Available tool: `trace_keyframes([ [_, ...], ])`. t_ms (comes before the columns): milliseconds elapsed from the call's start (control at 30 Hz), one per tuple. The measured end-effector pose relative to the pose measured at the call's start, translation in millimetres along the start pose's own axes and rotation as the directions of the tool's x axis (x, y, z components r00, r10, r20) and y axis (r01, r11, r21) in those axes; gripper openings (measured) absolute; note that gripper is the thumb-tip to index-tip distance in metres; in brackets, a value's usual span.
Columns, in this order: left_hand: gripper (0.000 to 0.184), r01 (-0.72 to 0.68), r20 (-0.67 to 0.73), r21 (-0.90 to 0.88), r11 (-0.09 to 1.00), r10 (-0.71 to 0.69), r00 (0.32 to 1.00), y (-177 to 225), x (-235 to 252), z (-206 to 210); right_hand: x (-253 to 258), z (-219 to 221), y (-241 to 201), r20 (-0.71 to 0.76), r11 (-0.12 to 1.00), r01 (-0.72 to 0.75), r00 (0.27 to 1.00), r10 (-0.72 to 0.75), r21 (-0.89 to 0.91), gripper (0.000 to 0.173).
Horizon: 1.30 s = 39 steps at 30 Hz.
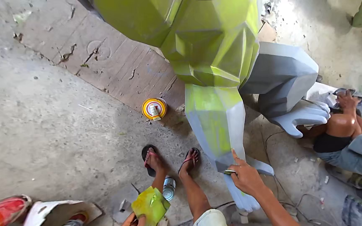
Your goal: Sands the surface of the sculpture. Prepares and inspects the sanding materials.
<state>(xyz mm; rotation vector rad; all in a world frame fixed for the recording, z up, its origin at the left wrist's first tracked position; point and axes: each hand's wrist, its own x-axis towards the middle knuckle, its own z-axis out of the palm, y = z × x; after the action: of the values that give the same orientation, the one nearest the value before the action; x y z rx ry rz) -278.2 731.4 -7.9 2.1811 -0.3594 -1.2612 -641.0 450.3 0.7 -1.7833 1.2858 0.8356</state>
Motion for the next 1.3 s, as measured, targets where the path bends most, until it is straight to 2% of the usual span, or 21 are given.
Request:
trace_keyframes([
  [33, 0.014, -0.032, 0.002, 0.015, 0.999, 0.032, 0.999, 11.1, 3.0, -2.0, -8.8, 8.5, -3.8, -0.016, 0.996, -0.003, 1.000, 0.005, 0.091, 0.034],
  [100, 0.013, -0.104, 0.027, 0.016, 0.994, 0.103, 0.994, 41.0, 9.7, -1.5, -25.3, 28.1, -14.7, -0.157, 0.928, 0.060, 0.988, -0.002, 0.368, 0.032],
  [200, 0.015, -0.223, 0.094, -0.014, 0.975, 0.223, 0.970, 96.4, 21.1, 12.1, -44.8, 40.4, -55.2, -0.417, 0.645, 0.265, 0.904, 0.093, 0.717, 0.028],
  [267, 0.017, -0.278, 0.157, -0.046, 0.960, 0.281, 0.947, 129.8, 27.3, 22.2, -55.6, 37.9, -88.4, -0.497, 0.470, 0.367, 0.848, 0.186, 0.803, 0.029],
  [333, 0.016, -0.291, 0.243, -0.082, 0.953, 0.302, 0.922, 163.5, 33.1, 28.5, -61.1, 31.9, -118.4, -0.542, 0.368, 0.440, 0.803, 0.248, 0.819, 0.033],
  [433, 0.017, -0.288, 0.399, -0.077, 0.955, 0.294, 0.868, 207.5, 43.2, 28.9, -61.6, 21.3, -155.8, -0.607, 0.408, 0.474, 0.730, 0.313, 0.781, 0.027],
  [567, 0.017, -0.287, 0.614, -0.056, 0.956, 0.260, 0.745, 244.5, 67.5, 11.6, -54.8, 16.2, -204.3, -0.641, 0.534, 0.420, 0.688, 0.340, 0.734, 0.034],
  [667, 0.017, -0.259, 0.746, -0.034, 0.965, 0.197, 0.636, 266.3, 101.2, -10.5, -44.2, 17.6, -253.5, -0.678, 0.566, 0.420, 0.628, 0.383, 0.709, 0.035],
  [767, 0.018, -0.259, 0.817, 0.040, 0.965, 0.118, 0.564, 285.8, 135.3, -40.0, -30.7, 22.5, -305.0, -0.689, 0.557, 0.435, 0.598, 0.408, 0.707, 0.034],
  [833, 0.018, -0.302, 0.833, 0.103, 0.948, 0.084, 0.547, 299.5, 152.7, -55.3, -19.4, 25.8, -335.3, -0.689, 0.533, 0.456, 0.596, 0.413, 0.713, 0.032],
  [967, 0.016, -0.457, 0.817, 0.211, 0.864, 0.100, 0.568, 317.0, 177.0, -76.3, -4.1, 29.6, -386.5, -0.665, 0.441, 0.504, 0.632, 0.398, 0.743, 0.029],
  [1067, 0.014, -0.545, 0.811, 0.217, 0.810, 0.161, 0.562, 323.6, 198.1, -80.6, 8.2, 39.7, -414.6, -0.641, 0.288, 0.579, 0.615, 0.460, 0.763, 0.030],
  [1100, 0.013, -0.570, 0.809, 0.210, 0.795, 0.186, 0.557, 327.2, 204.4, -79.3, 12.9, 45.3, -422.3, -0.621, 0.211, 0.618, 0.579, 0.528, 0.757, 0.031],
  [1167, 0.012, -0.618, 0.817, 0.169, 0.768, 0.241, 0.524, 336.1, 216.2, -74.9, 23.5, 57.2, -432.7, -0.526, 0.070, 0.702, 0.459, 0.716, 0.709, 0.030],
  [1233, 0.013, -0.646, 0.840, 0.110, 0.755, 0.277, 0.467, 345.2, 222.9, -66.2, 33.8, 68.0, -433.6, -0.334, -0.011, 0.729, 0.327, 0.884, 0.684, 0.024],
  [1300, 0.014, -0.669, 0.857, 0.072, 0.740, 0.298, 0.422, 353.0, 223.8, -61.1, 44.6, 79.5, -433.7, -0.098, -0.122, 0.721, 0.256, 0.962, 0.682, 0.025],
])
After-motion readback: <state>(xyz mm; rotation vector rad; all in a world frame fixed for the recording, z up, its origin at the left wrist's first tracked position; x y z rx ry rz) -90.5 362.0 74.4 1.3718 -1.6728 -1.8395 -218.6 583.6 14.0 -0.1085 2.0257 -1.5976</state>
